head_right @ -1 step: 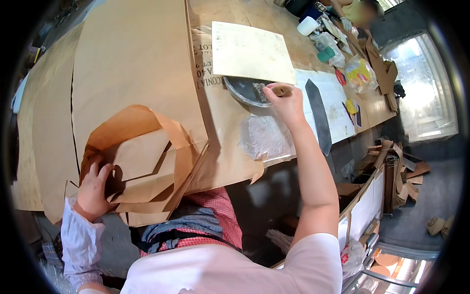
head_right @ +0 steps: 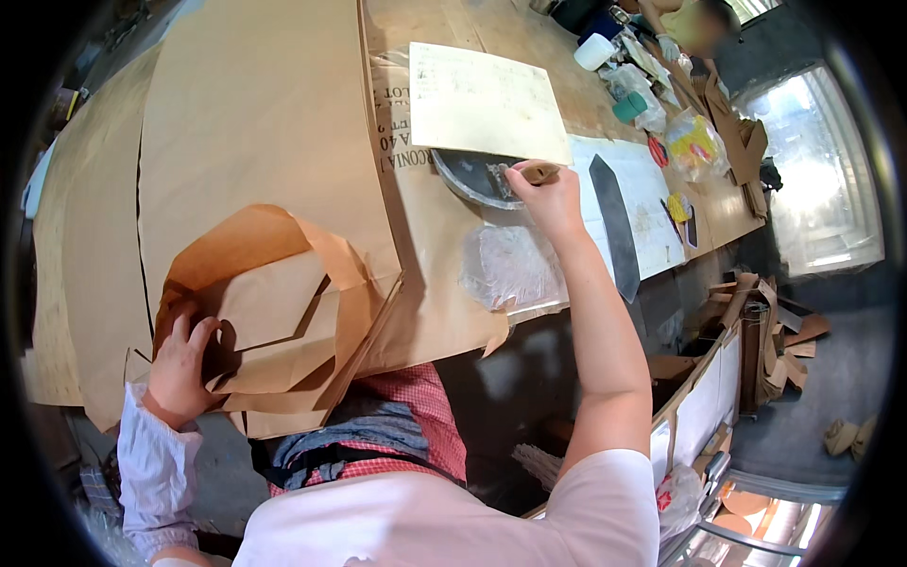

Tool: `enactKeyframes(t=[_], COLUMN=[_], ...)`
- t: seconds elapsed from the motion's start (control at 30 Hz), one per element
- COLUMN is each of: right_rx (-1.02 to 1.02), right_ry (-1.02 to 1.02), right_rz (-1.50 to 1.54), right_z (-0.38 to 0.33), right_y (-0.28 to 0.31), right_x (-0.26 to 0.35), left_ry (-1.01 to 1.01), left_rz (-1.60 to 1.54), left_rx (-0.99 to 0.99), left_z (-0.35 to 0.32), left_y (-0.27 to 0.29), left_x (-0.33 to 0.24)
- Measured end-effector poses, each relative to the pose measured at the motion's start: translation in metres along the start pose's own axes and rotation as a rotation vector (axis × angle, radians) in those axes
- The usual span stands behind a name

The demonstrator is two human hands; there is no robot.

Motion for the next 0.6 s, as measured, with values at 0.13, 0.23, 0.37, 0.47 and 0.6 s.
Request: enactKeyframes(t=[0.13, 0.23, 0.37, 0.47, 0.6], right_rx=[-0.080, -0.036, 0.225, 0.284, 0.102], right_ry=[-0.036, -0.065, 0.545, 0.543, 0.150], right_rz=[0.015, 0.069, -0.370, -0.325, 0.048], right_z=[0.001, -0.013, -0.048, -0.050, -0.019], right_y=[0.016, 0.036, 0.018, 0.023, 0.051], right_x=[-0.004, 0.008, 0.060, 0.060, 0.009], left_ry=[0.026, 0.019, 0.052, 0.038, -0.120], left_rz=[0.001, 0.016, 0.003, 0.042, 0.061], left_rx=[0.015, -0.006, 0.009, 0.003, -0.111], left_z=[-0.002, -0.006, -0.004, -0.005, -0.010], left_y=[0.002, 0.002, -0.001, 0.003, 0.010], left_x=[-0.002, -0.001, 0.001, -0.004, -0.011])
Point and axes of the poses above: each hand's wrist, its own z-axis towards the middle knuckle, its own y-axis out of the back of the hand, x = y × z, the point moved 8 cm from there along z, towards the middle knuckle, and after that the axes turned 9 degrees about -z, right-handed, at the moved point
